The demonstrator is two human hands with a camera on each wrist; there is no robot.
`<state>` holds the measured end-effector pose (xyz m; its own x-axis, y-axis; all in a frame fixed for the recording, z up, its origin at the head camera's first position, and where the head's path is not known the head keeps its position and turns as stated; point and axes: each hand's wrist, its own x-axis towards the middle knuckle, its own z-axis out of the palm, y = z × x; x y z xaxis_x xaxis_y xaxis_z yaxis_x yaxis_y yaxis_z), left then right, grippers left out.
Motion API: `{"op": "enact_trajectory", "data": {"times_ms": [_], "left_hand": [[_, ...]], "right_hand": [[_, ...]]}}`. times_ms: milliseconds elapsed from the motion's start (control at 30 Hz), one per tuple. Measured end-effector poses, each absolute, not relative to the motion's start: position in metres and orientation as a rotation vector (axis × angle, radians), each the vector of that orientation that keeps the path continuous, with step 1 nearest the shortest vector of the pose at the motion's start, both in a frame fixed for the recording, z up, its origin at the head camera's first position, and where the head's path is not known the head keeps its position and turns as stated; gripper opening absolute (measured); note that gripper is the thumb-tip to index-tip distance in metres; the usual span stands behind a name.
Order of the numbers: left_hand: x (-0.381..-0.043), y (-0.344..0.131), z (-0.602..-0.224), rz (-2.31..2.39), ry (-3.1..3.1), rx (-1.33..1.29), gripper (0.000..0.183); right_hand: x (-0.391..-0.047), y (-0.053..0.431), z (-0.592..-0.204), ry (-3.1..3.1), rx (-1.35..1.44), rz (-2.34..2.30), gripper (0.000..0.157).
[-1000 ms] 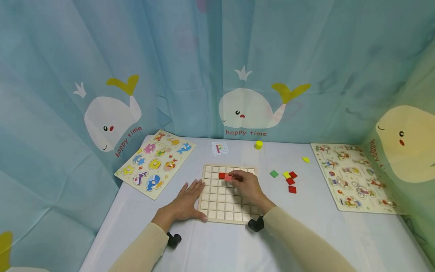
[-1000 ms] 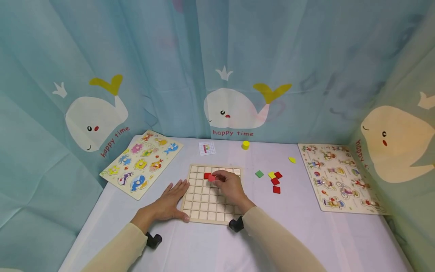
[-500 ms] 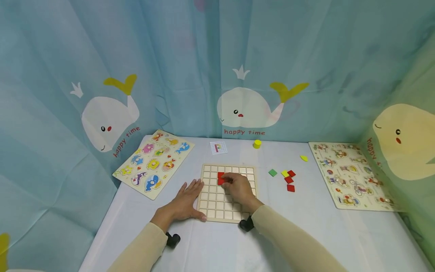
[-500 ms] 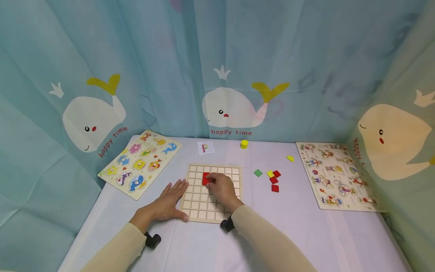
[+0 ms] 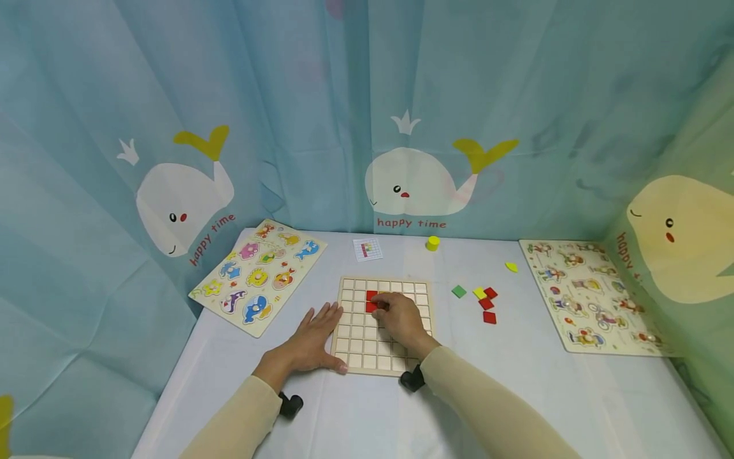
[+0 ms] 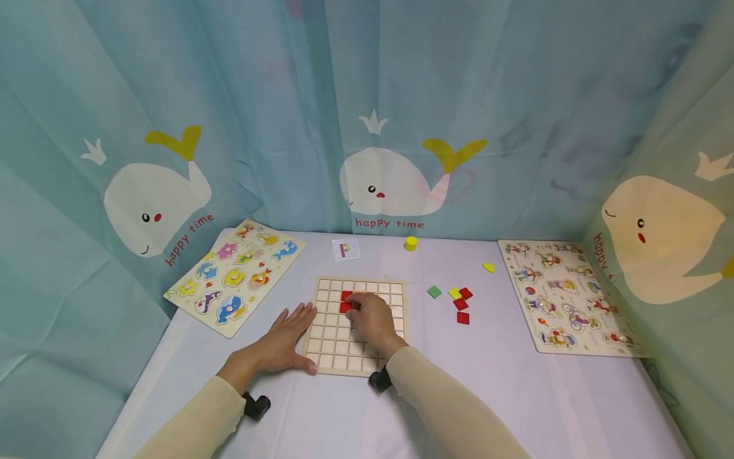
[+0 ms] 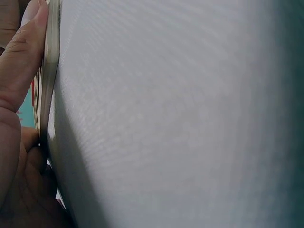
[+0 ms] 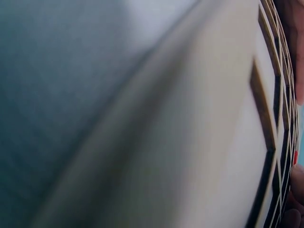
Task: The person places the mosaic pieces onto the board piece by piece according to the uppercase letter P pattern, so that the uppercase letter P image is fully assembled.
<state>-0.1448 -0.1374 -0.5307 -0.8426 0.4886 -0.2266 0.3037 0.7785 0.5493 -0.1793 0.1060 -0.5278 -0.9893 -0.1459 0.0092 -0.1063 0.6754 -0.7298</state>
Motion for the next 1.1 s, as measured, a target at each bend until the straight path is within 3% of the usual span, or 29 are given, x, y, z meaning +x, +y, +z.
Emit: {"op": "enact_trajectory", "data": {"times_ms": [700, 1100], "left_hand": [[-0.144, -0.138, -0.534, 0.71, 2.615, 0.584, 0.132], [-0.145, -0.138, -0.536, 0.717, 2.629, 0.585, 0.132]], "right_hand": [[-0.18, 0.126, -0.514, 2.649, -0.05, -1.598, 0.031], [-0.174, 0.215, -0.495, 2.784, 0.064, -1.5, 0.037]]}}
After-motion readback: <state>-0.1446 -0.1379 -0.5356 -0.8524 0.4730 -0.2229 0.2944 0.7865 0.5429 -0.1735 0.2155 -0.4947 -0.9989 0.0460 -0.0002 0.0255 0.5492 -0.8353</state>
